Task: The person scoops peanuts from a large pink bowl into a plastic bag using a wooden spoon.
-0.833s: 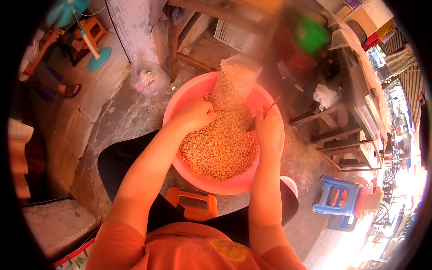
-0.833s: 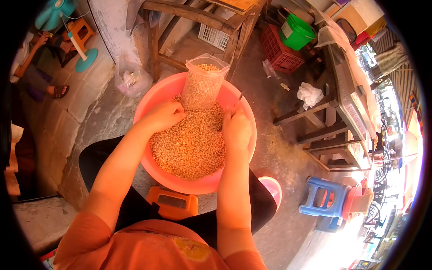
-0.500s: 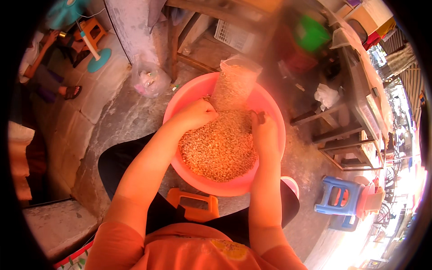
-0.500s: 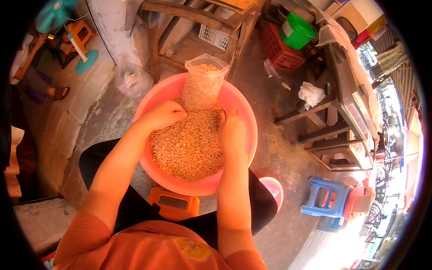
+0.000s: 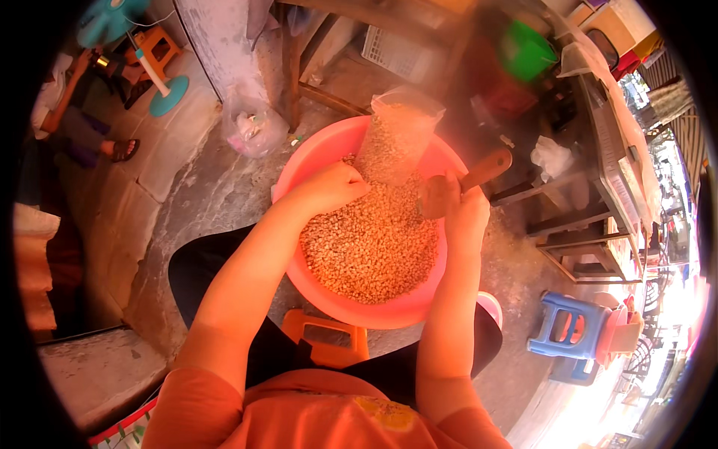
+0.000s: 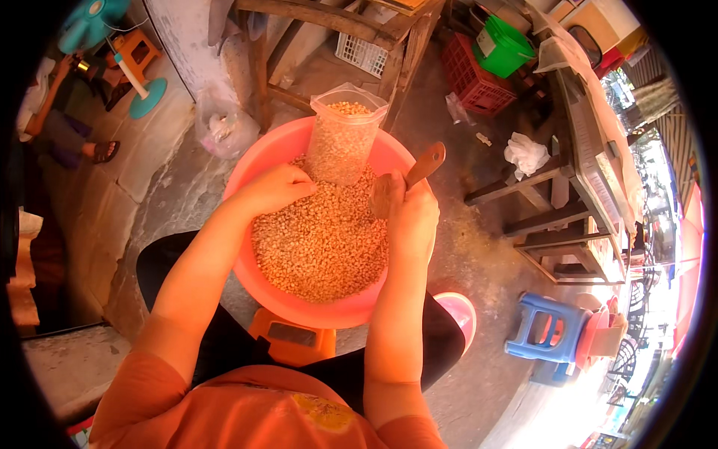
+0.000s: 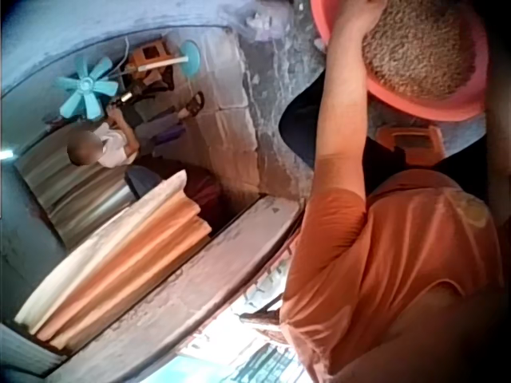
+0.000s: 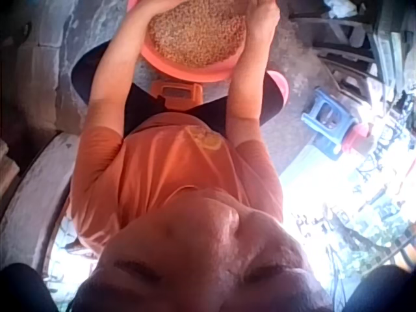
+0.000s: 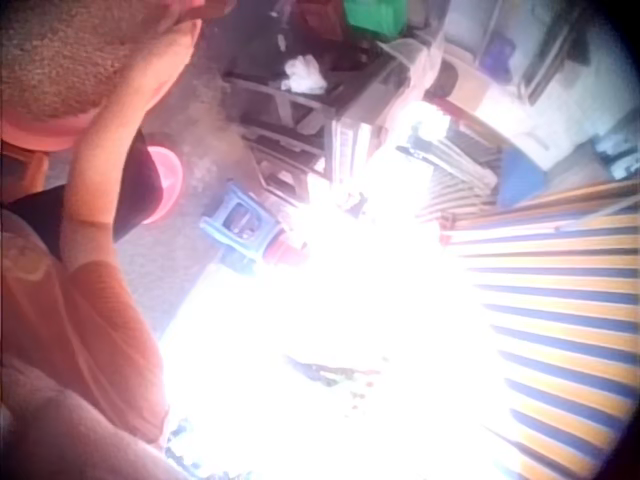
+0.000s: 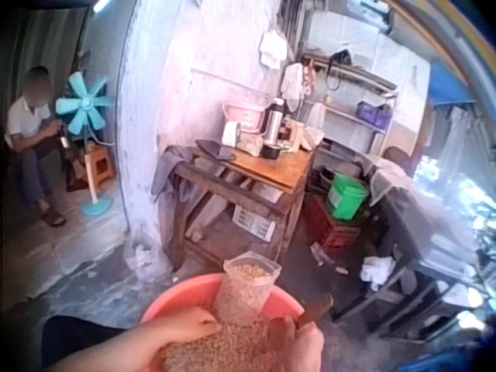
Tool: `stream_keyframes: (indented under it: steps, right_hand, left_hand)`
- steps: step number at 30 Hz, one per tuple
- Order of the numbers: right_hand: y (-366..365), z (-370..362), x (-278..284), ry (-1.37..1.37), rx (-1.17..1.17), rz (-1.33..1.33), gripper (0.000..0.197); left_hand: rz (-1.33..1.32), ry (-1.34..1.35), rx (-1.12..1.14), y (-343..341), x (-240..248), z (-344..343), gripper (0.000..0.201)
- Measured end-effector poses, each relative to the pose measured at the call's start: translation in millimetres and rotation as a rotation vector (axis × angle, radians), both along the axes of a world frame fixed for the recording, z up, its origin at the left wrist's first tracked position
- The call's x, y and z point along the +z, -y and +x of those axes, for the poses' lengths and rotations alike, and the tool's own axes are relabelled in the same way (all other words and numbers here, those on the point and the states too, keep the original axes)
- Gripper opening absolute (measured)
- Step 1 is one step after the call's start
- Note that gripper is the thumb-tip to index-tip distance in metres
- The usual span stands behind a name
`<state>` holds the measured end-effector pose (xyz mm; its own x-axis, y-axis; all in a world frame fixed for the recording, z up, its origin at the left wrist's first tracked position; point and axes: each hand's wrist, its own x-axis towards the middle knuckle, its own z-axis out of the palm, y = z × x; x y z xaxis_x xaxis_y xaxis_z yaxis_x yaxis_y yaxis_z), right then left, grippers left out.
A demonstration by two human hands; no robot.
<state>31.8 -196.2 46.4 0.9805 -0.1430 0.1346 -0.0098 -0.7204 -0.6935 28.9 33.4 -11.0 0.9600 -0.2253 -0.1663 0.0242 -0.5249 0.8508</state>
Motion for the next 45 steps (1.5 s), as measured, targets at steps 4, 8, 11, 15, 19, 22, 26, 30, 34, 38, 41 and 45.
stream_keyframes:
  steps: [4,8,11,15,19,22,26,30,34,38,41,45]
  right_hand:
    - [7,3,-12,-0.037,0.039,-0.221,0.031]
    - [-5,-6,-2,-0.155,0.323,-0.274,0.030]
    - [-21,-19,36,-0.260,0.381,0.105,0.031]
    - [-8,-9,9,0.045,0.139,0.080,0.030]
    - [0,-1,-11,0.066,-0.030,-0.111,0.035]
    - [5,2,-22,-0.044,0.135,-0.414,0.036]
    - [-3,-5,-9,-0.221,0.364,-0.404,0.036]
    - [-3,-4,-15,-0.138,0.300,0.067,0.035]
    - [-2,-4,-7,0.098,0.211,0.195,0.030]
    - [3,0,-5,-0.034,0.069,-0.102,0.027]
    - [2,-2,-18,-0.166,0.290,-0.329,0.027]
    - [-6,-8,-9,-0.179,0.384,-0.133,0.028]
  left_hand:
    - [0.031,-0.060,0.002,6,18,-2,0.030]
    - [0.023,-0.031,-0.014,1,7,-1,0.029]
    - [0.008,-0.038,-0.023,-1,4,-1,0.030]
    - [0.008,0.000,-0.017,2,2,0,0.030]
    - [0.037,-0.086,0.012,4,8,-2,0.030]
    - [0.053,-0.145,-0.011,5,11,-1,0.030]
    - [0.060,-0.125,-0.027,3,6,3,0.030]
    - [0.027,-0.099,-0.037,4,-1,3,0.031]
    - [0.036,-0.112,-0.026,4,9,-2,0.033]
    - [0.016,-0.085,-0.026,3,3,1,0.033]
    - [0.048,-0.119,-0.035,3,3,3,0.033]
    - [0.078,-0.061,-0.041,3,3,2,0.032]
